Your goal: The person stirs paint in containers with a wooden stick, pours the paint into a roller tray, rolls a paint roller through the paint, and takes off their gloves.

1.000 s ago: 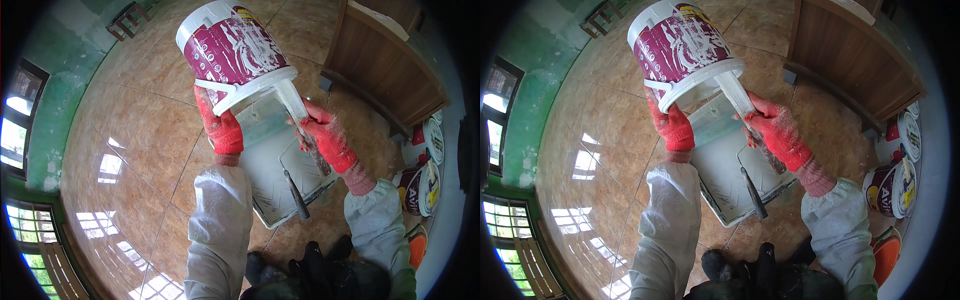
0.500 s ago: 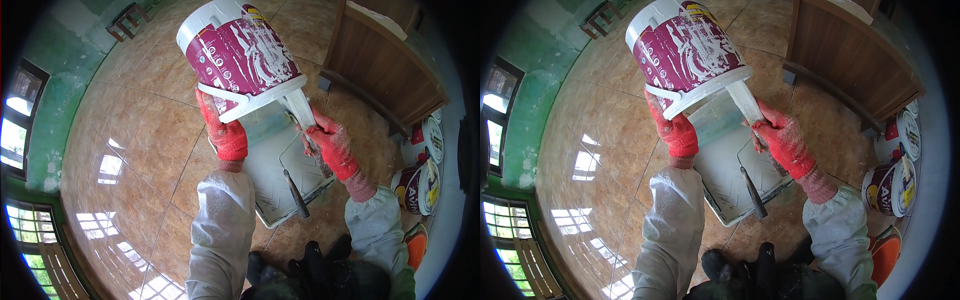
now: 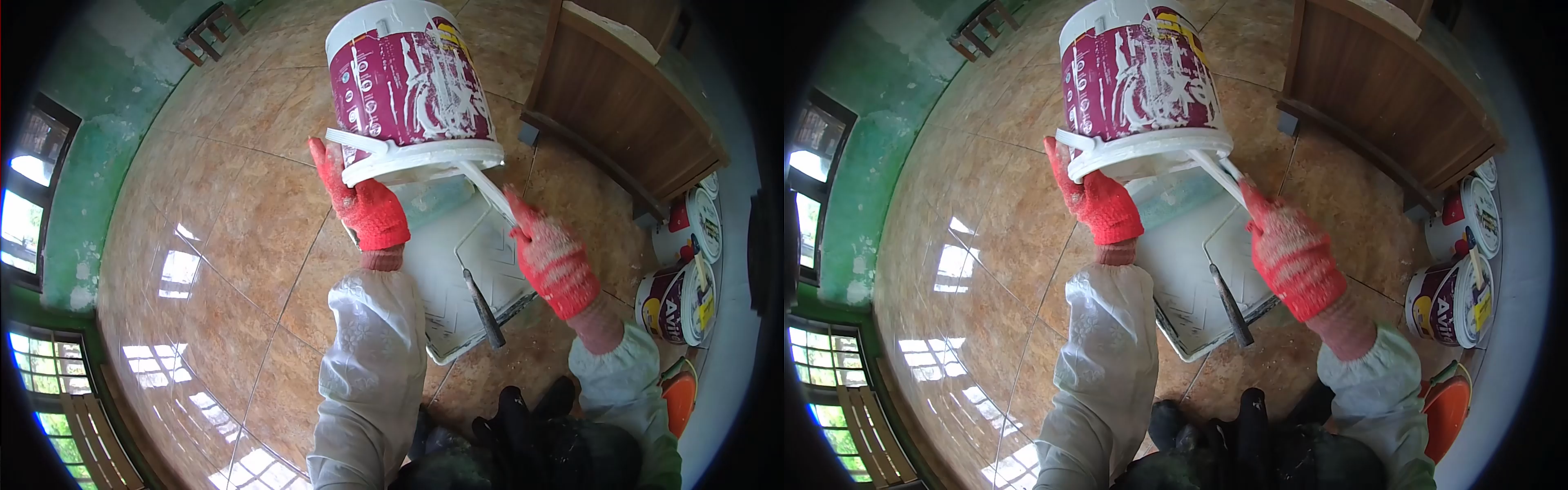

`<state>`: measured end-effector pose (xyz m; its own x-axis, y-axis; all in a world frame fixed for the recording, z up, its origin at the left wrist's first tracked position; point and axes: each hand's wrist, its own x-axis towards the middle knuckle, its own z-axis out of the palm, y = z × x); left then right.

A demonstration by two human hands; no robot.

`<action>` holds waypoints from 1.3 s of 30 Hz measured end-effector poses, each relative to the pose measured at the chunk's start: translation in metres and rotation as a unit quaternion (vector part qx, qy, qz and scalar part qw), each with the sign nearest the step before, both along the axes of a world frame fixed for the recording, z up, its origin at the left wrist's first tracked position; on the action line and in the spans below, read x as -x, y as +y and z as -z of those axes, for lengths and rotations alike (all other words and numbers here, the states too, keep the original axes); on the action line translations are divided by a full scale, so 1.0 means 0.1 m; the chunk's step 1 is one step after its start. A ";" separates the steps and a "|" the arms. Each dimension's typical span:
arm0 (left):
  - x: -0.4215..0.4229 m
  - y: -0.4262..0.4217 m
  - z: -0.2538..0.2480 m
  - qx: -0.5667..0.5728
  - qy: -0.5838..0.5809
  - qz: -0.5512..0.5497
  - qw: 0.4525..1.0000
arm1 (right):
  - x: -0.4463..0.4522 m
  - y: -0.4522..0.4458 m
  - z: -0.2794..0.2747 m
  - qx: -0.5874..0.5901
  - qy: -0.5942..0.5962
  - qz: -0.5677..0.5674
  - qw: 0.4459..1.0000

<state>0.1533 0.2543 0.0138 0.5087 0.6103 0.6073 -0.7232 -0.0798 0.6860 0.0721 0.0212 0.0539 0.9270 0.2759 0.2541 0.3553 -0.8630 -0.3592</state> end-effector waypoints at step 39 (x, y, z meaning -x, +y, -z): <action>0.11 0.00 -0.11 0.051 -0.032 0.093 0.994 | 0.78 -0.52 -0.21 -0.020 0.073 0.017 0.997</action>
